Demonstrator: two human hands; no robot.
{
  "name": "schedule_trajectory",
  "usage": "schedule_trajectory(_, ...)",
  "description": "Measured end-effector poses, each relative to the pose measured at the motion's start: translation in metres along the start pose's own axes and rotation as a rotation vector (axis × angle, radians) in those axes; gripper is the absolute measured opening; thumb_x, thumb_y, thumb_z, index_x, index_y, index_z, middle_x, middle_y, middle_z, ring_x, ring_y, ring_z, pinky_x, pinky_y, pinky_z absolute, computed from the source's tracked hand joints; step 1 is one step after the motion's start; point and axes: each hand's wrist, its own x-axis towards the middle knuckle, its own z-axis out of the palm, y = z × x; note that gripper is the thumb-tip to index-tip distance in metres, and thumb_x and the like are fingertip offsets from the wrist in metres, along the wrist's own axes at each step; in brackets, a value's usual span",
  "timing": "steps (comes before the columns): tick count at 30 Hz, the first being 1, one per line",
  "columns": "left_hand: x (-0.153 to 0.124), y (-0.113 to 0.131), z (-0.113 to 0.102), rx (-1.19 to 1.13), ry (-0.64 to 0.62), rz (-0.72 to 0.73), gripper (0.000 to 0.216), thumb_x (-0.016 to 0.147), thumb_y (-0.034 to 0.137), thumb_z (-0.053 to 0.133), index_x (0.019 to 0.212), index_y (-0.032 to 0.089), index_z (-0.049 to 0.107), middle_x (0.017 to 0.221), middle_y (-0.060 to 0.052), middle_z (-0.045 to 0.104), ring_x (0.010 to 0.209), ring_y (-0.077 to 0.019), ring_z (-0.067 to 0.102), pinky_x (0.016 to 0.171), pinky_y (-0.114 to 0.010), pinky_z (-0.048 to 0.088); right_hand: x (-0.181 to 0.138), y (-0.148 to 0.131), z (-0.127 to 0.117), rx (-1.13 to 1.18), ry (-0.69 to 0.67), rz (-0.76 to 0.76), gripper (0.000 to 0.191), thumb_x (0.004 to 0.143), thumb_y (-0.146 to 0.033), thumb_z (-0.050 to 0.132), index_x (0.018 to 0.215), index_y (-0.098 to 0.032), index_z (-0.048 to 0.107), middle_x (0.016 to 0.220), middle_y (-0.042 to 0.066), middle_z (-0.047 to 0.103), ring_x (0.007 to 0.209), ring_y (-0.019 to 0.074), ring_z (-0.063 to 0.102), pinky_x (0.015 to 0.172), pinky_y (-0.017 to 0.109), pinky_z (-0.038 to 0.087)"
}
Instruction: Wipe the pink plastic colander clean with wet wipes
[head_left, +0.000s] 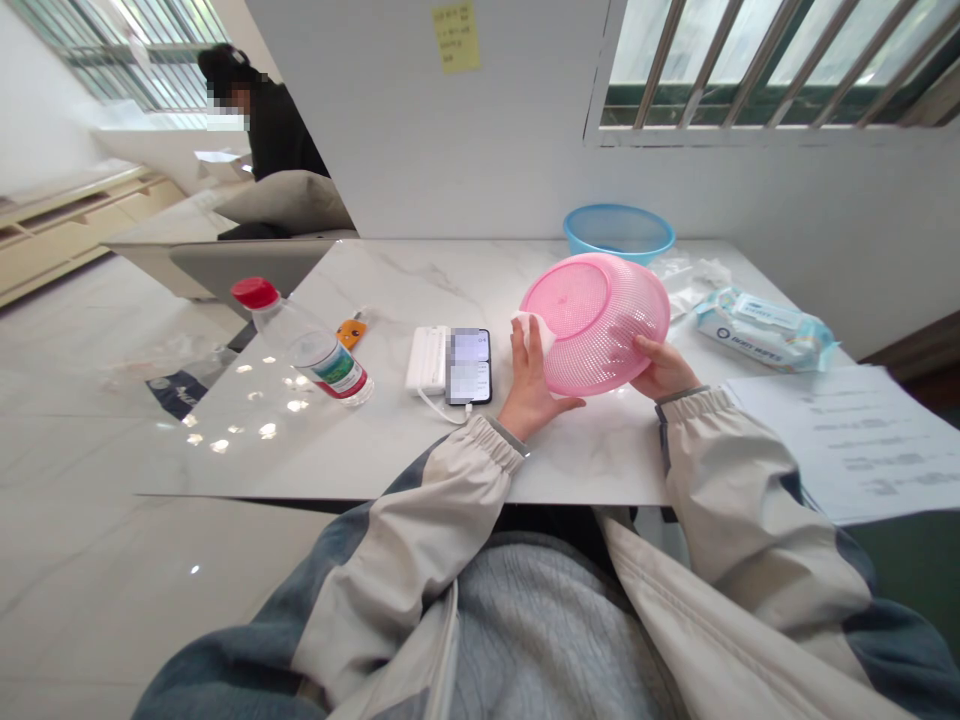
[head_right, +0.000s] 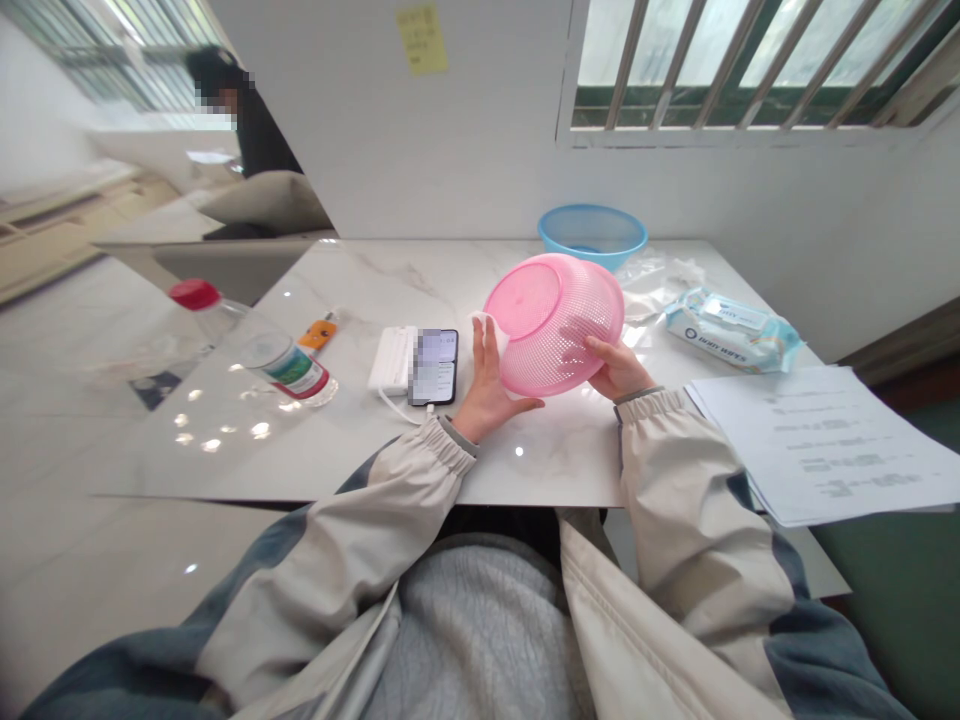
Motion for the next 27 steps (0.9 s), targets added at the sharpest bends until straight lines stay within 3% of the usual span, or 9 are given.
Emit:
schedule_trajectory(7,-0.002,0.007,-0.001,0.153,-0.021,0.093,0.163,0.067,0.043,0.100,0.164,0.039,-0.031,0.174,-0.016,-0.036,0.162,-0.0435,-0.028,0.131,-0.074,-0.001,-0.004,0.000,0.005,-0.012,-0.078,0.038,0.047,0.077,-0.041,0.092,0.119,-0.028,0.076,0.121,0.004,0.081,0.106,0.0252,0.080,0.093,0.041,0.070)
schedule_trajectory(16,-0.003,0.009,0.000,0.210,-0.001,0.161,0.150,0.075,0.041,0.094,0.167,0.036,-0.025,0.178,-0.017,-0.025,0.165,-0.0422,-0.023,0.132,-0.073,-0.002,-0.008,0.004,0.020,-0.064,-0.167,0.123,0.052,0.079,-0.034,0.091,0.128,-0.028,0.076,0.137,0.005,0.075,0.131,0.0283,0.070,0.117,0.049,0.056)
schedule_trajectory(23,-0.002,0.006,0.003,0.269,0.044,0.222,0.142,0.081,0.050,0.088,0.169,0.031,-0.022,0.180,-0.018,-0.014,0.166,-0.0414,-0.019,0.133,-0.073,-0.002,-0.011,0.010,0.029,-0.072,-0.284,0.130,0.057,0.079,-0.030,0.092,0.133,-0.028,0.074,0.143,0.007,0.072,0.136,0.0297,0.066,0.122,0.052,0.050)
schedule_trajectory(27,-0.001,0.006,0.004,0.335,0.107,0.257,0.127,0.088,0.038,0.079,0.169,0.029,-0.018,0.181,-0.018,-0.010,0.168,-0.0403,-0.014,0.135,-0.071,0.003,-0.013,0.014,0.036,-0.065,-0.374,0.124,0.059,0.080,-0.027,0.091,0.136,-0.027,0.074,0.145,0.007,0.071,0.137,0.0293,0.065,0.121,0.049,0.051)
